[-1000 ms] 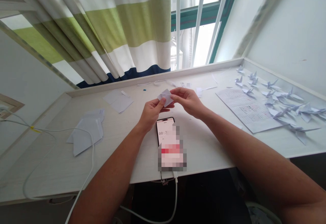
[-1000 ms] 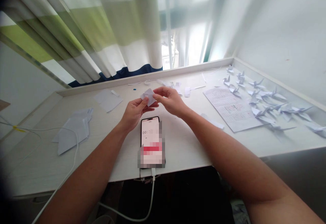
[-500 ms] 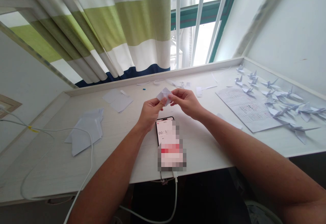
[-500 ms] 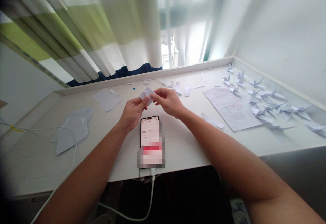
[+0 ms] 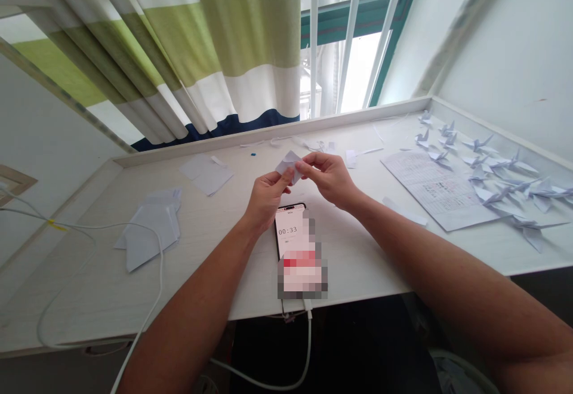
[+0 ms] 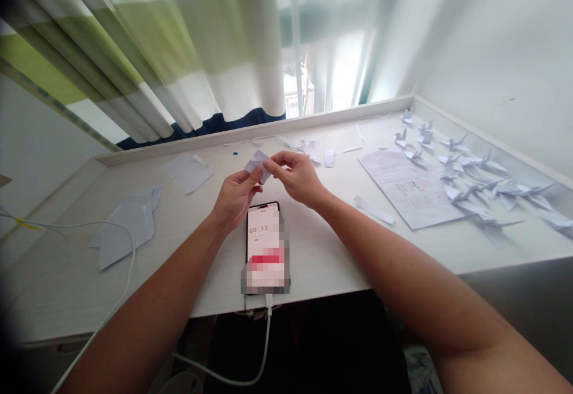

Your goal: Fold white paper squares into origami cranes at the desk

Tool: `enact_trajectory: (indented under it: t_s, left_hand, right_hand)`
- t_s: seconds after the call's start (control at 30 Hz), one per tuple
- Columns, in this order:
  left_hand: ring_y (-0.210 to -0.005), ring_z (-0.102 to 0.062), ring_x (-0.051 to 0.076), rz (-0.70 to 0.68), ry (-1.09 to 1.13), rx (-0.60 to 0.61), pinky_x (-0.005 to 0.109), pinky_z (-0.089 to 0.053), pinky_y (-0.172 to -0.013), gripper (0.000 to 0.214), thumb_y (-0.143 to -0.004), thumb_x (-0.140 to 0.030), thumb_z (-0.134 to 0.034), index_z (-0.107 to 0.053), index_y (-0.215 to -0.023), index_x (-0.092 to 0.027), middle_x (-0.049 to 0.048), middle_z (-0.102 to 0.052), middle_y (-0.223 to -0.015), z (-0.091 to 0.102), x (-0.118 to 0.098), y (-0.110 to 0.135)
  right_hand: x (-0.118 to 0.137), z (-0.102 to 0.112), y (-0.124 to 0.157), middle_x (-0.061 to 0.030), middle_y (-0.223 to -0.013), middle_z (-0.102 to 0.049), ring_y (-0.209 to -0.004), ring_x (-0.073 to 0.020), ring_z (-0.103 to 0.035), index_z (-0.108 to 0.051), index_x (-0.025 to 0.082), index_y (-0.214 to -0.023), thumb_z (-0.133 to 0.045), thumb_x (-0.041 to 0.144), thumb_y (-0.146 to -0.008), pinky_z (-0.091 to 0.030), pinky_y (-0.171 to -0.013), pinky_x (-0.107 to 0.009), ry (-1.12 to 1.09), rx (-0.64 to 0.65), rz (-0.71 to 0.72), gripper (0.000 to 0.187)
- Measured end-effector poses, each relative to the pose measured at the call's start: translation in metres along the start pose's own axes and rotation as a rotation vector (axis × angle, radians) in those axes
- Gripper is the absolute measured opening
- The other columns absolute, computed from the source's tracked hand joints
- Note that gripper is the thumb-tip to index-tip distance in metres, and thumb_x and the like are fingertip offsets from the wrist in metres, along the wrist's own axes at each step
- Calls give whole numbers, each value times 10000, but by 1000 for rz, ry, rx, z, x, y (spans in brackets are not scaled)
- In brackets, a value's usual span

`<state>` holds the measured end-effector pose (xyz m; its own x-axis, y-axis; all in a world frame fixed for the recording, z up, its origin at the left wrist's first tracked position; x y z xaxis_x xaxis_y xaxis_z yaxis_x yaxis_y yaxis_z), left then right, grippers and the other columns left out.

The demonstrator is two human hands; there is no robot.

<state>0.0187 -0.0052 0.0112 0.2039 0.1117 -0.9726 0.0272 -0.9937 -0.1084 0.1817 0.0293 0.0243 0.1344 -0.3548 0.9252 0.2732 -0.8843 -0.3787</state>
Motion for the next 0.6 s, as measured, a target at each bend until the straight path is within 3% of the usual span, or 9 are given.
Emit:
enact_trajectory:
  t_s: [0.4,0.6]
  left_hand:
    - [-754,-545,132,19,4,-14,273,-441,-700,484,-724,-641,-908,-788,-761,-174,26,-696,-775,-6,-2,2]
    - [-746,-579,144,-48,-154,23,284,-463,-695,482,-832,-647,-826,-790,-790,-169,40,-706,-772,-2,1,1]
  right_hand:
    - [6,-4,3,-52,-844,-768,-815,-194,-702,-795,195,-866,-815,623,-874,-584,-812,-369,-67,80,-43,429]
    - [5,-4,3,-37,-766,-754,-751,-187,-691,-777,193,-807,-831,603,-863,-569,-765,-357,-71,38,-20,417]
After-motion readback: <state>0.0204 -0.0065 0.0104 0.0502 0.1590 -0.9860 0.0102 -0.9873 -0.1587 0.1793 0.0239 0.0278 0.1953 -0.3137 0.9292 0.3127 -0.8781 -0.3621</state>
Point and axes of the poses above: each hand's wrist, its own y-axis away from the middle knuckle, its own z-axis out of the back of the hand, x = y × z, the point moved 1 cm from there along -y, towards the middle knuckle
